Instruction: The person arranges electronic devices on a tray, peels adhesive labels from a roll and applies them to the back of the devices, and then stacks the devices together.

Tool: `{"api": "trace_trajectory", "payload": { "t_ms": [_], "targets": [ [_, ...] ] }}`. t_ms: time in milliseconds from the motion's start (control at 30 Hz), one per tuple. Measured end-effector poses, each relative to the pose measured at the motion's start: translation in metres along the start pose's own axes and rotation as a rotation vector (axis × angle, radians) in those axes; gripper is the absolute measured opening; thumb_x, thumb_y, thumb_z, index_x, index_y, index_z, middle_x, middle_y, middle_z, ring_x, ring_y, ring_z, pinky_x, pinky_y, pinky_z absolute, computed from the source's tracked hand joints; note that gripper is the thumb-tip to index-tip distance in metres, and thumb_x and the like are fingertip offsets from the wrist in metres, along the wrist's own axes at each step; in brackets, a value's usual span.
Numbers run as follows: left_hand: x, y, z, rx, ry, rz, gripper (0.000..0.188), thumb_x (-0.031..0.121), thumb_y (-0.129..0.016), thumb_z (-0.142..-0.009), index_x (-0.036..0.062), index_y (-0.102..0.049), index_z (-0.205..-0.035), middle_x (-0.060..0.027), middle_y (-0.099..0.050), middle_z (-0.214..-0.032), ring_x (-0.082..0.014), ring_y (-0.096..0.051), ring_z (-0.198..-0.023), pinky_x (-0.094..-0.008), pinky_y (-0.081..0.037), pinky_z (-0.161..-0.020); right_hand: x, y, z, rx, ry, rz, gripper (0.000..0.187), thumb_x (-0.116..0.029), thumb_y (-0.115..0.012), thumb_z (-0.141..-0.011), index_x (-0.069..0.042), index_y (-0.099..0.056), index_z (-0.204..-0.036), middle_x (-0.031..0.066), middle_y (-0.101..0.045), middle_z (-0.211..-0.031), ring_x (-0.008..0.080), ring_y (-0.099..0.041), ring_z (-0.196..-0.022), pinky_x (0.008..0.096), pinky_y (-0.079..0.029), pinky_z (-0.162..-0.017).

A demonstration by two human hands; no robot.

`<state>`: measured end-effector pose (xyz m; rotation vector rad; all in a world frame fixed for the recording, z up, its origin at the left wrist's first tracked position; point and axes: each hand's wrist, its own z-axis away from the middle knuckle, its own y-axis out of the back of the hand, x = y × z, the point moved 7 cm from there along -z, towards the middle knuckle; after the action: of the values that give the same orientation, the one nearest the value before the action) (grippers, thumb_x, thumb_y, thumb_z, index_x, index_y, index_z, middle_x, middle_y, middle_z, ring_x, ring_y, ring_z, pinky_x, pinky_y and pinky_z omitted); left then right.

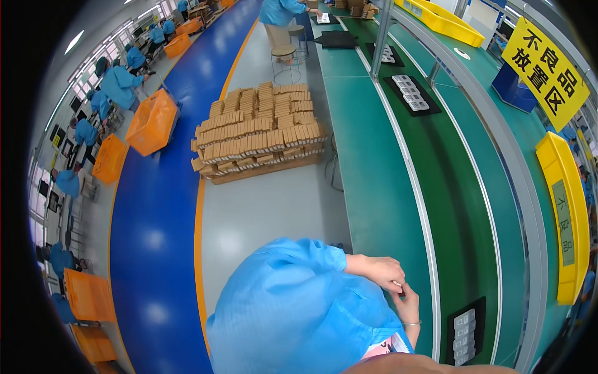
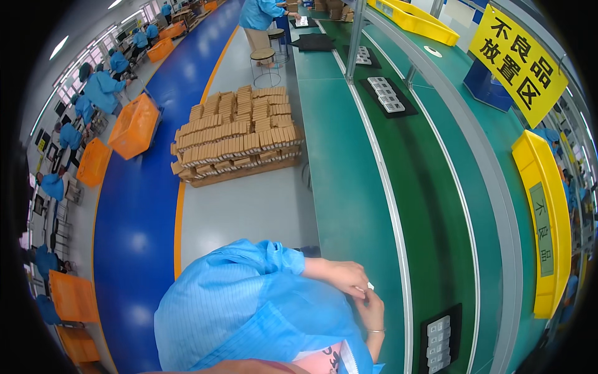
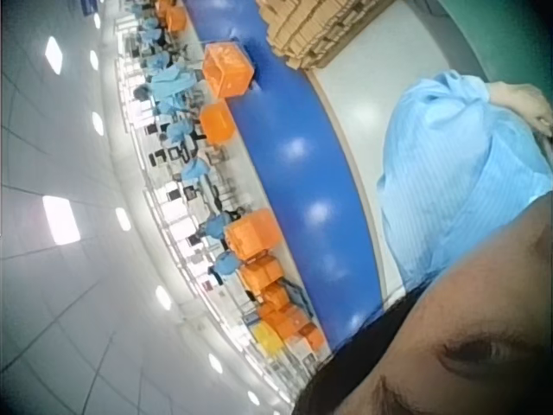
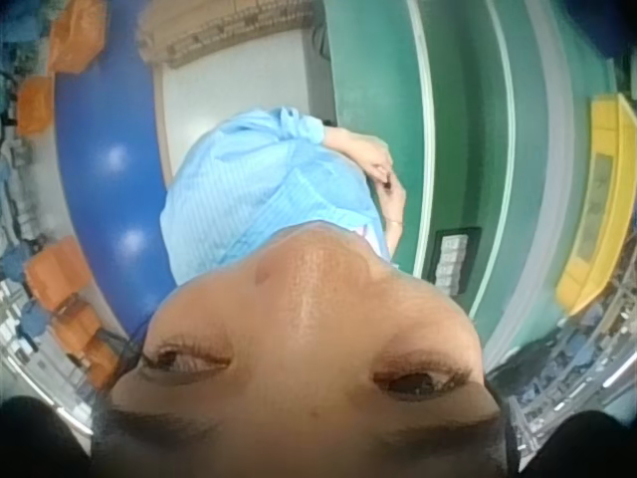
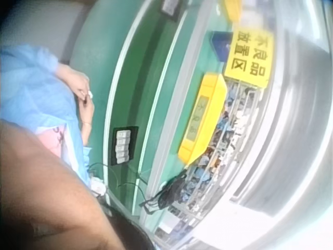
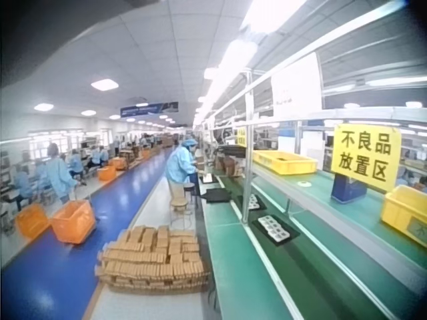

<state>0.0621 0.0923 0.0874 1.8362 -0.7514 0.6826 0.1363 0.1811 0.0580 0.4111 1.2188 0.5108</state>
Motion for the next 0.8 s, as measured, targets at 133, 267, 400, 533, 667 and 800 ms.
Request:
{"api": "trace_trajectory", "payload": {
  "t_ms": [133, 267, 400, 533, 667, 800],
  "targets": [
    [-0.001, -0.026, 0.009, -0.056, 0.052, 0.023, 0.026, 0.027, -0.059, -0.084, 0.0027, -0.061, -0.075, -0.013, -0.061, -0.069, -0.0326, -0.058, -0.068, -0.0418, -0.044, -0.067, 0.0, -0.015, 0.016, 0.185, 0.145, 0.186, 0.03, -0.007, -0.064, -0.073, -0.004, -0.062, -0.103, 0.0123, -0.063, -0.086, 0.0306, -0.06, -0.087, 0.0373, -0.048, -0.076],
    [0.009, -0.031, 0.011, -0.07, 0.021, 0.042, 0.025, 0.027, -0.06, -0.082, 0.0027, -0.059, -0.075, -0.0138, -0.06, -0.068, -0.0335, -0.058, -0.069, -0.0418, -0.044, -0.067, -0.017, -0.01, 0.033, 0.335, 0.241, 0.241, 0.023, -0.008, -0.062, -0.075, -0.004, -0.063, -0.098, 0.0128, -0.063, -0.09, 0.0326, -0.06, -0.089, 0.0373, -0.047, -0.076],
    [0.018, -0.03, 0.005, -0.126, 0.027, 0.095, 0.025, 0.025, -0.06, -0.082, 0.0023, -0.055, -0.072, -0.0134, -0.058, -0.068, -0.0337, -0.058, -0.069, -0.0419, -0.044, -0.067, 0.034, -0.015, 0.042, 0.273, 0.057, 0.374, 0.022, -0.009, -0.063, -0.076, -0.003, -0.063, -0.097, 0.0125, -0.064, -0.089, 0.0333, -0.061, -0.086, 0.0371, -0.048, -0.075],
    [0.006, -0.037, 0.002, -0.136, 0.071, -0.009, 0.018, 0.019, -0.056, -0.084, 0.0037, -0.052, -0.076, -0.012, -0.057, -0.072, -0.0332, -0.057, -0.071, -0.0425, -0.043, -0.066, 0.053, 0.003, 0.067, 0.524, -0.025, 0.105, 0.017, -0.007, -0.065, -0.077, -0.001, -0.062, -0.093, 0.0117, -0.064, -0.081, 0.0268, -0.063, -0.075, 0.0337, -0.049, -0.068],
    [0.001, -0.036, -0.006, -0.178, 0.093, -0.064, 0.01, 0.016, -0.053, -0.086, 0.0061, -0.052, -0.085, -0.0115, -0.059, -0.077, -0.0323, -0.058, -0.076, -0.0425, -0.043, -0.067, 0.068, 0.016, 0.094, 0.723, -0.184, -0.136, 0.01, -0.004, -0.065, -0.079, 0.001, -0.061, -0.086, 0.0106, -0.062, -0.076, 0.0203, -0.059, -0.067, 0.03, -0.047, -0.065],
    [0.006, -0.035, -0.016, -0.19, 0.134, -0.015, 0.012, 0.018, -0.054, -0.086, 0.0065, -0.053, -0.088, -0.0112, -0.061, -0.08, -0.0316, -0.059, -0.079, -0.0423, -0.044, -0.069, 0.063, 0.026, 0.105, 0.855, -0.053, 0.015, 0.007, -0.005, -0.056, -0.086, 0.001, -0.057, -0.088, 0.0102, -0.059, -0.076, 0.021, -0.056, -0.068, 0.0302, -0.046, -0.066]
  ]
}}
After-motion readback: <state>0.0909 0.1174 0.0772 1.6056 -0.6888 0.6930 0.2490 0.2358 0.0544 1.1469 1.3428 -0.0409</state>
